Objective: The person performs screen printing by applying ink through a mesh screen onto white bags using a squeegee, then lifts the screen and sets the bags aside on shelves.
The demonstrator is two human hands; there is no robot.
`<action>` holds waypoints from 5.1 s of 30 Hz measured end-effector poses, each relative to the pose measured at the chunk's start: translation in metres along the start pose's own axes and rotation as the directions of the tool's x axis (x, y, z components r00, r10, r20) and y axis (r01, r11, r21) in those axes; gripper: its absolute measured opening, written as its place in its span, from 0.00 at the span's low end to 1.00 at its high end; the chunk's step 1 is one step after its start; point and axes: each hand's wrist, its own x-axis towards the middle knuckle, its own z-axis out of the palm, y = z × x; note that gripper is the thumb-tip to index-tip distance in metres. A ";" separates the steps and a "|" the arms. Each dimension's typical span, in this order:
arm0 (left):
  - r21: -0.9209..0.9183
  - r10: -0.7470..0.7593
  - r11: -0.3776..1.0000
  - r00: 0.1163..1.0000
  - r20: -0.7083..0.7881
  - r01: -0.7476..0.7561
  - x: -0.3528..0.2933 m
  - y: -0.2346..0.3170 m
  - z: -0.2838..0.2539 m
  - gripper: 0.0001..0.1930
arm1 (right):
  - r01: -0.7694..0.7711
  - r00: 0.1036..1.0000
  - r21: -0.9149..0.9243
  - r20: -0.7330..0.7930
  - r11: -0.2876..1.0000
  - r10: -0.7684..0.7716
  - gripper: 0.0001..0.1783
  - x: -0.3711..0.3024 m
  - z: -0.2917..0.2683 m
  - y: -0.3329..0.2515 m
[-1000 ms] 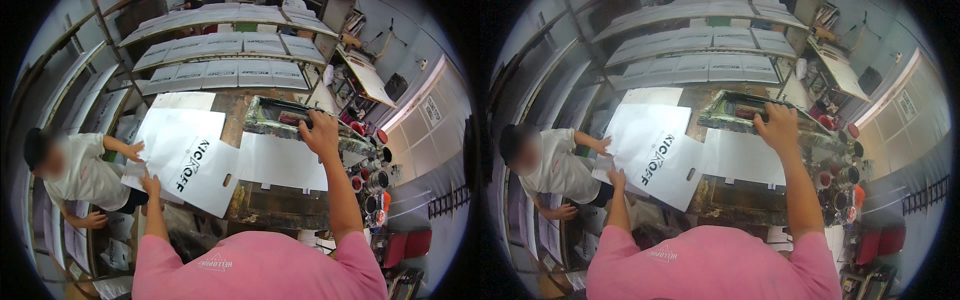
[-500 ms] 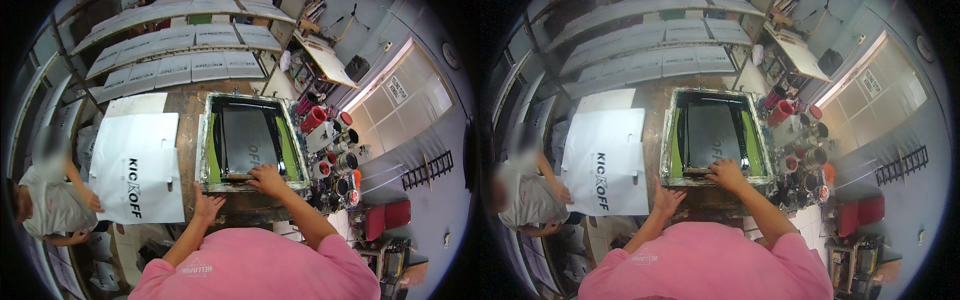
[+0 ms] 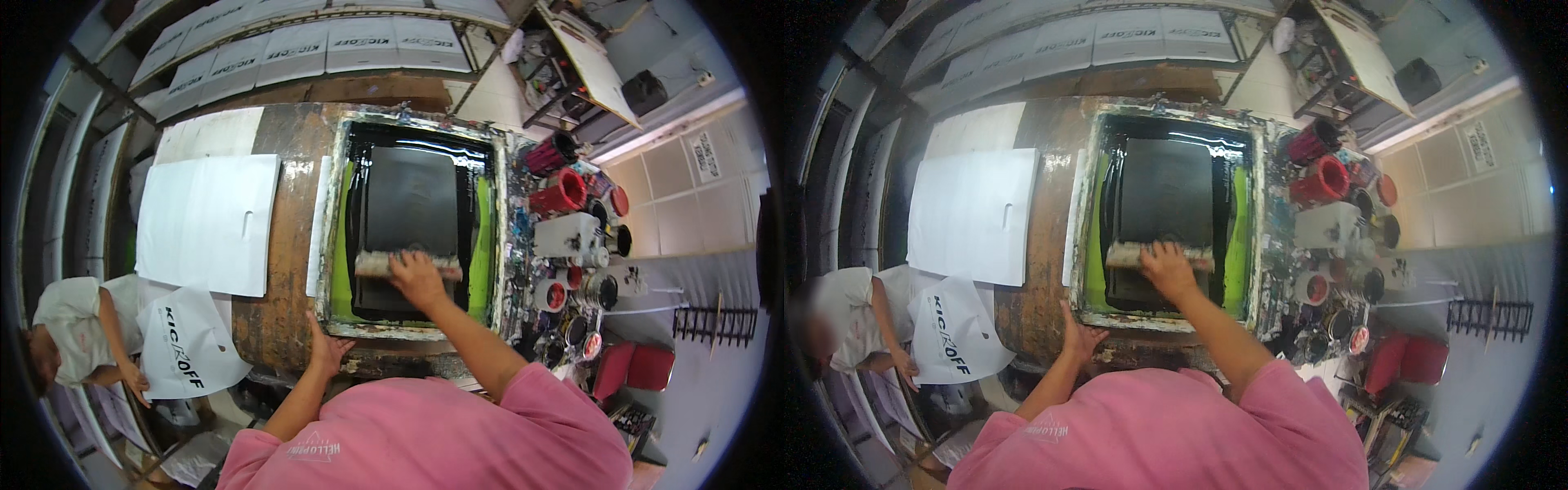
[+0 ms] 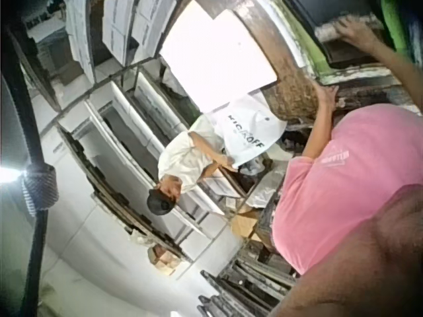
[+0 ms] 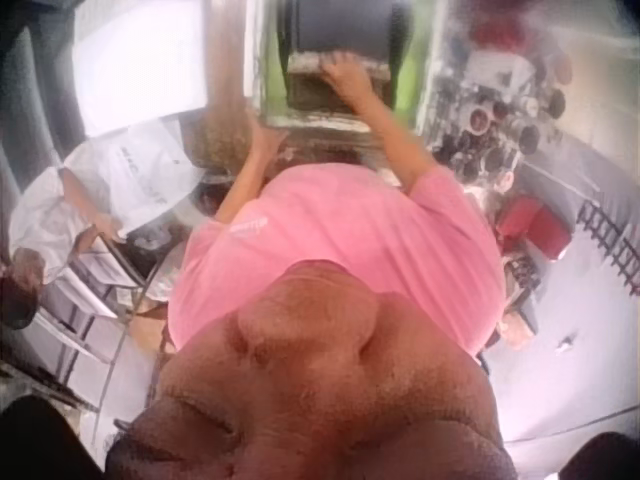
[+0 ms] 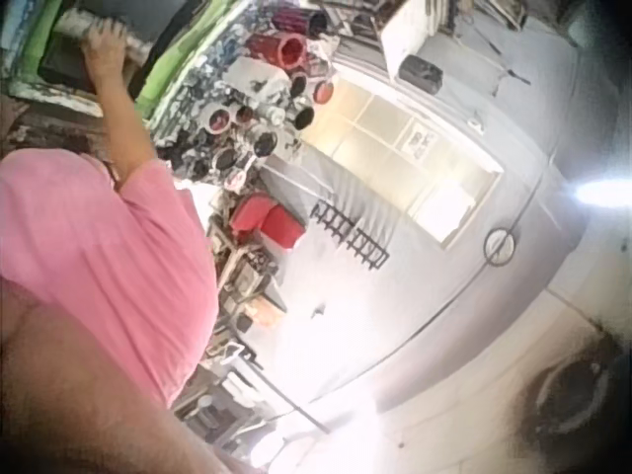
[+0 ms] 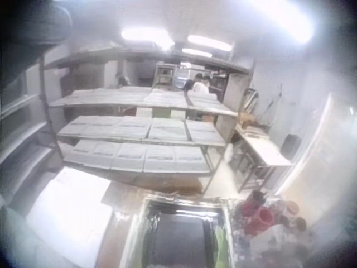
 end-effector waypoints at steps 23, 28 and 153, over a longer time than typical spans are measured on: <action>-0.010 0.100 0.995 0.966 0.240 -0.100 -0.024 0.000 -0.007 0.62 | -0.058 0.979 0.137 0.202 0.989 0.029 0.23 -0.059 -0.090 -0.042; -0.003 0.231 0.969 0.910 0.345 -0.246 -0.079 0.023 0.016 0.55 | 0.005 1.000 -0.046 -0.020 0.999 -0.006 0.21 -0.081 -0.134 -0.083; -0.046 0.162 0.987 0.927 0.339 -0.156 -0.014 -0.009 -0.013 0.57 | -0.080 0.992 0.024 0.103 0.997 0.077 0.22 -0.095 -0.066 -0.074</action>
